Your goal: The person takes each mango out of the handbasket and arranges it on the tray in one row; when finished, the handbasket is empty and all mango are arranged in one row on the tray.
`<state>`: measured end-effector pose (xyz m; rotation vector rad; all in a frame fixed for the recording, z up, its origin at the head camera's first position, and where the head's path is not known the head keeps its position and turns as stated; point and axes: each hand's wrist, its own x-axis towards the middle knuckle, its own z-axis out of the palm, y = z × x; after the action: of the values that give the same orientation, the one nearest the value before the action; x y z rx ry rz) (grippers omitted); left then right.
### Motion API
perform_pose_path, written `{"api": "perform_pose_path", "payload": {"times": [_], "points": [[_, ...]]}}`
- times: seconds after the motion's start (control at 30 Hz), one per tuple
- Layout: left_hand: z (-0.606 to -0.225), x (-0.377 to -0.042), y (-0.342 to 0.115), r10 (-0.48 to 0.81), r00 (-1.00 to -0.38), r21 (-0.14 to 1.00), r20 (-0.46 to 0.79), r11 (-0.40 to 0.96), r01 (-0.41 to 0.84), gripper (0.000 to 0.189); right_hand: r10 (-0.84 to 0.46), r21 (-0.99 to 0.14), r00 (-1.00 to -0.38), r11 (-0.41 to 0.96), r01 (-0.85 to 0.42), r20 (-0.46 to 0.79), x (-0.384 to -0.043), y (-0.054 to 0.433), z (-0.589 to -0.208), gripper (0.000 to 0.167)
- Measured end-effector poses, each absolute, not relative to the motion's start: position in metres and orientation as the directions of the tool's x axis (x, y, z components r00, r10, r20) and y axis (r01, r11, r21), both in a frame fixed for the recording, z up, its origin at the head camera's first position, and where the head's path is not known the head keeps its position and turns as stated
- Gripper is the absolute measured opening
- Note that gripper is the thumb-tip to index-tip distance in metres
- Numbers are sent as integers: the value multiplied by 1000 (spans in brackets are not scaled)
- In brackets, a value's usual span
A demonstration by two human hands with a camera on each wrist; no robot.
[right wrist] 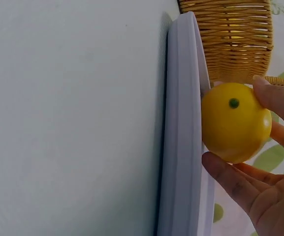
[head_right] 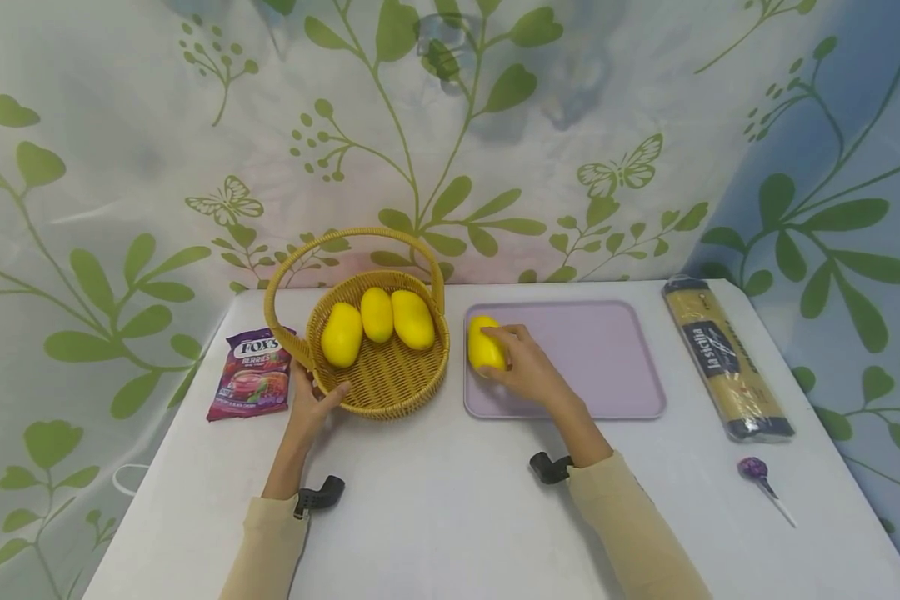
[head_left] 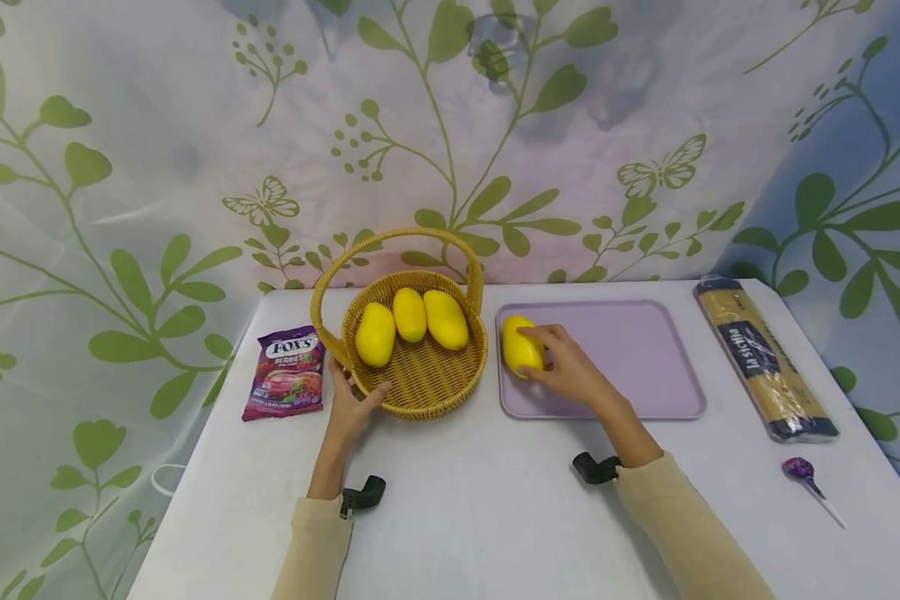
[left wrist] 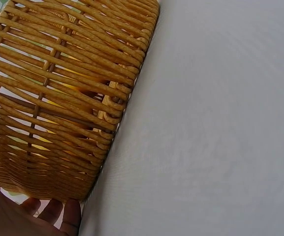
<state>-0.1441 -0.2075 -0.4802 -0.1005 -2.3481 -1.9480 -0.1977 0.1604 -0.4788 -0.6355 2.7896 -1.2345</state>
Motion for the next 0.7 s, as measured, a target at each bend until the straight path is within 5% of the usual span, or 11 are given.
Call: {"api": "perform_pose_path", "payload": {"times": [0.7], "points": [[-480,-144,-206,-14,-992,976,128,178,123,104,-340,-637,-924,678,-368,172,-196,165,-479,67]]}}
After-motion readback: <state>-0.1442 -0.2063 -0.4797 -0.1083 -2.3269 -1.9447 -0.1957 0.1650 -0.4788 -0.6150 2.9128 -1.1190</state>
